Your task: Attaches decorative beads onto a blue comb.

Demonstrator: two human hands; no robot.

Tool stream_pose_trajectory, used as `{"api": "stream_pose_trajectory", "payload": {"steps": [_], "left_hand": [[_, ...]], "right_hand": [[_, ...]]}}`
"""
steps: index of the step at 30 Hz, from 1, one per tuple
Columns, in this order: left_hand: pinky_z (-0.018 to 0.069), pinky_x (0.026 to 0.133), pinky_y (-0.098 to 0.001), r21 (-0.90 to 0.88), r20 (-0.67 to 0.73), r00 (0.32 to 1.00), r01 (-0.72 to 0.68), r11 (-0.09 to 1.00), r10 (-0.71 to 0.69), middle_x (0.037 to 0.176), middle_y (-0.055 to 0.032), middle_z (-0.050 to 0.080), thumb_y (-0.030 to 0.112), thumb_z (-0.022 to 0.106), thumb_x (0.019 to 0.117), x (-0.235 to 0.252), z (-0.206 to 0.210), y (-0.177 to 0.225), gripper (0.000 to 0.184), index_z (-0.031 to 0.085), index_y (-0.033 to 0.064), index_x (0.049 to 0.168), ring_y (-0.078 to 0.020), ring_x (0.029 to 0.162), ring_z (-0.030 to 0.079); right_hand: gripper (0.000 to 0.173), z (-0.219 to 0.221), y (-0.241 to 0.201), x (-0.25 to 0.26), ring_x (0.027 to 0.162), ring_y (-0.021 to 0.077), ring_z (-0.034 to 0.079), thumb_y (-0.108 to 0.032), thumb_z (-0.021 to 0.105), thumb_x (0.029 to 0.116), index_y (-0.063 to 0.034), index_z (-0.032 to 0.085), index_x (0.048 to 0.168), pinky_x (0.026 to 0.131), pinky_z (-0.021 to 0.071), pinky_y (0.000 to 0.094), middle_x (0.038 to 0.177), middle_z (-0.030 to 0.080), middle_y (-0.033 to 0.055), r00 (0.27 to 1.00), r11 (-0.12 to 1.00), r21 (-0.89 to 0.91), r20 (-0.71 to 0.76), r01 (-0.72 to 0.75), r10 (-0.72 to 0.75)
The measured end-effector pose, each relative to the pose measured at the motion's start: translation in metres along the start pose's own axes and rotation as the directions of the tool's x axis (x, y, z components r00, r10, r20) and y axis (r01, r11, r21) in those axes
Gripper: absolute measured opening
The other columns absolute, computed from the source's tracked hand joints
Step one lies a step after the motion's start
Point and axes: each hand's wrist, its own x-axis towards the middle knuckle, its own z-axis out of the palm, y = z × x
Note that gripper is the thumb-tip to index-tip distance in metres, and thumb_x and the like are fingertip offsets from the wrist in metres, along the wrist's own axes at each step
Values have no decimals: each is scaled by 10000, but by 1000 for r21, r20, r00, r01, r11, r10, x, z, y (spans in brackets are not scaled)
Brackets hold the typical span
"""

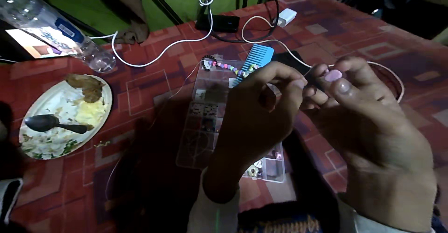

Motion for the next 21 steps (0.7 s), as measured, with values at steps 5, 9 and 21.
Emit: {"api": "stream_pose_trajectory", "payload": {"steps": [5, 9, 21], "left_hand": [[366, 467, -94, 26, 38, 999, -8, 1000, 7, 740, 66, 579, 63, 601, 966, 0, 1, 0, 82, 680, 79, 981, 48, 522, 428], [394, 504, -95, 69, 52, 998, -33, 997, 29, 748, 61, 584, 90, 617, 962, 1, 1, -1, 72, 687, 80, 974, 54, 566, 471], [383, 505, -93, 128, 28, 998, -59, 990, 56, 737, 54, 548, 64, 635, 926, 0, 4, -5, 58, 688, 82, 940, 48, 569, 459]], "right_hand": [[84, 1, 0, 0, 882, 2, 662, -177, 664, 966, -245, 670, 1016, 789, 583, 174, 1040, 684, -88, 999, 996, 78, 13, 49, -50], [89, -1, 3, 0, 893, 5, 672, -218, 707, 944, -269, 659, 1000, 773, 591, 180, 1091, 681, -100, 993, 989, 97, 22, 112, -115], [86, 1, 6, 1, 939, 12, 664, -198, 702, 955, -255, 664, 1008, 811, 587, 187, 1066, 675, -100, 992, 990, -71, -25, 119, -121]]}}
